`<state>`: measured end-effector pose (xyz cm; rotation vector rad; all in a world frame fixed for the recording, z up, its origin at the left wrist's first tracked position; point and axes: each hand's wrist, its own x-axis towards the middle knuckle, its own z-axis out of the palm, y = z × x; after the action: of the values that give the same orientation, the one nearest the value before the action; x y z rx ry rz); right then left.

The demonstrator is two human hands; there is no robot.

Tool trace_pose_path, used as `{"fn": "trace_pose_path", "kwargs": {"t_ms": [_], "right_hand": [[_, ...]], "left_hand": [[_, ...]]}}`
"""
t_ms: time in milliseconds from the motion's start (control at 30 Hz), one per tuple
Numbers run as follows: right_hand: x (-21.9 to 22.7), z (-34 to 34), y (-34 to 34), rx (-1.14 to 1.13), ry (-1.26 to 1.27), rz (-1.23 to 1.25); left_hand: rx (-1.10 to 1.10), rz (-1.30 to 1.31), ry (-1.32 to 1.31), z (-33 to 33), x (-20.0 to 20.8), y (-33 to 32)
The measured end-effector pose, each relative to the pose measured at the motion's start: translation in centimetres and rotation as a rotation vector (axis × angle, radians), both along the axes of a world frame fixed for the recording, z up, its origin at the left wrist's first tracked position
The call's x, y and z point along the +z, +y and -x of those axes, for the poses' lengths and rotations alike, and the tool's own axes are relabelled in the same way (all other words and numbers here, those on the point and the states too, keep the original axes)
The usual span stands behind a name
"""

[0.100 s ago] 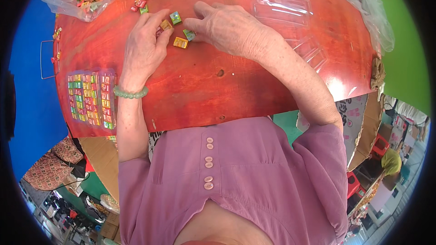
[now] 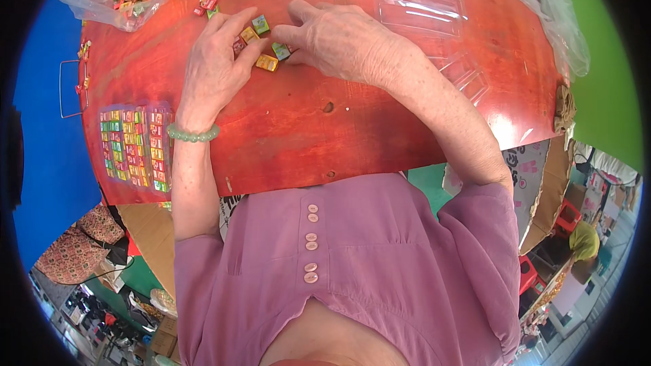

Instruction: Organizing and packaging small wrapped items into clear plastic trays.

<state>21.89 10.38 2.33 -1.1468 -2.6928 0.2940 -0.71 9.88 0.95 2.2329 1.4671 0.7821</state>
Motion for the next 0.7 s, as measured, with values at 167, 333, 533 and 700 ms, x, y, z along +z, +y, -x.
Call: {"fn": "trace_pose_path", "kwargs": {"t_ms": [167, 333, 533, 700], "right_hand": [[0.3, 0.1, 0.1, -0.001, 0.017, 0.034], [0.6, -0.5, 0.6, -0.007, 0.063, 0.192], [1.3, -1.3, 1.4, -0.030, 0.130, 0.352], [1.5, -1.4, 2.1, -0.018, 0.143, 0.450]], "left_hand": [[0.042, -0.060, 0.092, -0.8, -0.8, 0.4], [0.071, -0.138, 0.060, -0.3, -1.3, 0.2], [0.141, -0.071, 0.071, 1.8, -0.6, -1.2], [0.175, -0.005, 0.069, 2.5, -0.1, -3.4]]}}
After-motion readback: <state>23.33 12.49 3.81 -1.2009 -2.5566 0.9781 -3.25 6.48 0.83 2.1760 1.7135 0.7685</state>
